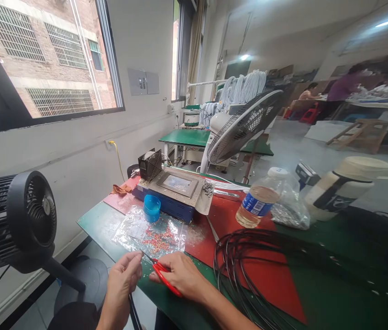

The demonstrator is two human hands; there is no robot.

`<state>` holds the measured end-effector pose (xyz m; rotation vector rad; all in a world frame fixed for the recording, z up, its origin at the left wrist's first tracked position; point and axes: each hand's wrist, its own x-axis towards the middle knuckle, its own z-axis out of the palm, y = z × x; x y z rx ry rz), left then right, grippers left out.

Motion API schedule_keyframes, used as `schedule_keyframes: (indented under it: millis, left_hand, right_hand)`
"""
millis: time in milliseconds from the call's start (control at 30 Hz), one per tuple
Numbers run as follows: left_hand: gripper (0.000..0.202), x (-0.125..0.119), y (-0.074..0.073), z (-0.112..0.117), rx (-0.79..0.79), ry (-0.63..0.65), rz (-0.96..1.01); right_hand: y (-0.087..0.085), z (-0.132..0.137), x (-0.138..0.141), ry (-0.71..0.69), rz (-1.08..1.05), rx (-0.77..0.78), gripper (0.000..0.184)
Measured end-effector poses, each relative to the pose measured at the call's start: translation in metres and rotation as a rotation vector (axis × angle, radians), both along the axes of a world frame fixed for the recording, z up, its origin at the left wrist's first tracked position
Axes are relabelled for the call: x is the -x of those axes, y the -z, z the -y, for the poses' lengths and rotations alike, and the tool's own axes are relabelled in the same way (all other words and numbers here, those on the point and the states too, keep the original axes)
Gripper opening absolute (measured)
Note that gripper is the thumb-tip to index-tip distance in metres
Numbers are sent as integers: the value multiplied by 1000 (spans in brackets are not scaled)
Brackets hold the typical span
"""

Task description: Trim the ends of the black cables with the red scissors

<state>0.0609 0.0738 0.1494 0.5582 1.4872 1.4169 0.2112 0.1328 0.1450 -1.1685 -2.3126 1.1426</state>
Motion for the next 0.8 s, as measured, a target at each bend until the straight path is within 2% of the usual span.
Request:
schedule_keyframes:
  millis: [133, 233, 333, 400, 467, 600, 800]
  left_hand:
    - [33, 0, 2, -1, 11, 32, -20]
    - [33, -1, 8, -2, -25, 46, 61]
    - [35, -5, 14, -1, -82, 52, 180]
    - [38, -8, 16, 3, -69, 83, 218]
    - [37, -11, 16, 7, -29, 133, 227]
    - [34, -15, 16, 13, 20, 202, 232]
    - [33, -16, 16, 16, 46, 223, 201]
  right_hand:
    - [-1, -1, 1, 47, -22, 46, 41]
    - [0, -2, 2, 57, -164, 127, 36]
    - [3, -3, 2, 54, -375, 359, 35]
    - [4, -3, 3, 45, -485, 554, 40]
    - [4, -1, 4, 34, -573, 678, 44]
    - [2, 1, 6, 37, -676, 751, 46]
    - [3, 2, 5, 30, -620, 758, 44]
